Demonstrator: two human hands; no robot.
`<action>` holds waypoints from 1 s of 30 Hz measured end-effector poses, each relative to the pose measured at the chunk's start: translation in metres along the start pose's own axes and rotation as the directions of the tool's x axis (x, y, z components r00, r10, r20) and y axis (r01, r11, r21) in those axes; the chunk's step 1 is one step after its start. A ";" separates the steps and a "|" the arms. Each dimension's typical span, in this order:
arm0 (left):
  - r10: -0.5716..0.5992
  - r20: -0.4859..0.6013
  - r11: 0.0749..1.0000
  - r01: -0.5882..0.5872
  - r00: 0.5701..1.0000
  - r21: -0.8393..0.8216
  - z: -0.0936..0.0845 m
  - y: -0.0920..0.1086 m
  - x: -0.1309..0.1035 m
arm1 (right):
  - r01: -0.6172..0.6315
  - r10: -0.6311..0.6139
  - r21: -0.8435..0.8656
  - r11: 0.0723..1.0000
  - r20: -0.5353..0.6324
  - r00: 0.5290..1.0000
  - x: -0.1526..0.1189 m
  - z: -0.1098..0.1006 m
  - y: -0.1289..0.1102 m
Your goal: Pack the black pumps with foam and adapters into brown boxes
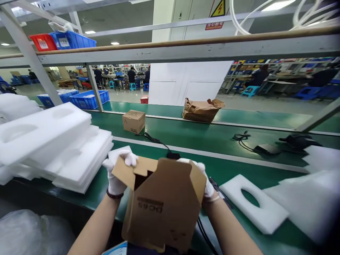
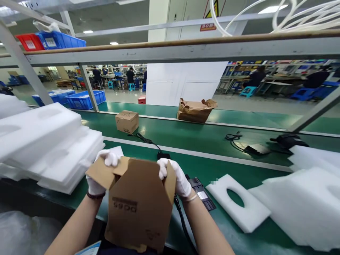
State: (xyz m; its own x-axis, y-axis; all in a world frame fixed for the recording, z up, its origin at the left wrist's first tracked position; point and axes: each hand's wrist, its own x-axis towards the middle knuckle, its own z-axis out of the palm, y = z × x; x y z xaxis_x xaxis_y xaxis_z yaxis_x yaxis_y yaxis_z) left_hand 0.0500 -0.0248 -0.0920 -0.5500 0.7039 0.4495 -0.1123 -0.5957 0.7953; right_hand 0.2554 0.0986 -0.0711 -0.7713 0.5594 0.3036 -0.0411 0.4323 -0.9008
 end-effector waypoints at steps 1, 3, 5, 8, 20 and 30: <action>-0.069 0.137 0.995 0.058 0.988 0.086 -0.001 0.006 0.005 | 0.005 -0.004 -0.039 0.999 0.016 1.000 -0.003 0.001 -0.002; -0.216 0.415 0.939 0.071 0.884 0.337 0.000 0.021 0.019 | 0.063 -0.046 -0.182 0.981 0.097 0.994 -0.006 0.004 -0.009; -0.277 0.656 0.863 -0.119 0.702 0.491 -0.001 0.038 0.028 | 0.214 -0.139 -0.313 0.925 0.244 0.960 -0.007 0.007 -0.015; -0.169 0.903 0.808 -0.469 0.395 0.356 -0.016 0.057 0.016 | 0.468 -0.342 -0.348 0.812 0.365 0.866 -0.021 0.009 -0.013; -0.100 0.575 0.577 -0.423 0.812 0.699 -0.032 0.042 -0.071 | 0.334 -0.346 -0.540 0.773 0.082 0.934 -0.090 0.041 -0.002; -0.188 0.816 0.475 -0.676 0.546 0.562 -0.037 0.062 -0.042 | 0.469 -0.444 -0.404 0.786 0.160 0.882 -0.085 0.030 0.022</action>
State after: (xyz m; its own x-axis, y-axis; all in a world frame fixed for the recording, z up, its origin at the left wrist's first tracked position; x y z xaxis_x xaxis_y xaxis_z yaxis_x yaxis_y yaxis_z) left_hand 0.0353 -0.1057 -0.0769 0.3963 0.8125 0.4275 0.7841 -0.5418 0.3028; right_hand 0.3009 0.0393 -0.1260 -0.7636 0.1877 0.6179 -0.1378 0.8874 -0.4399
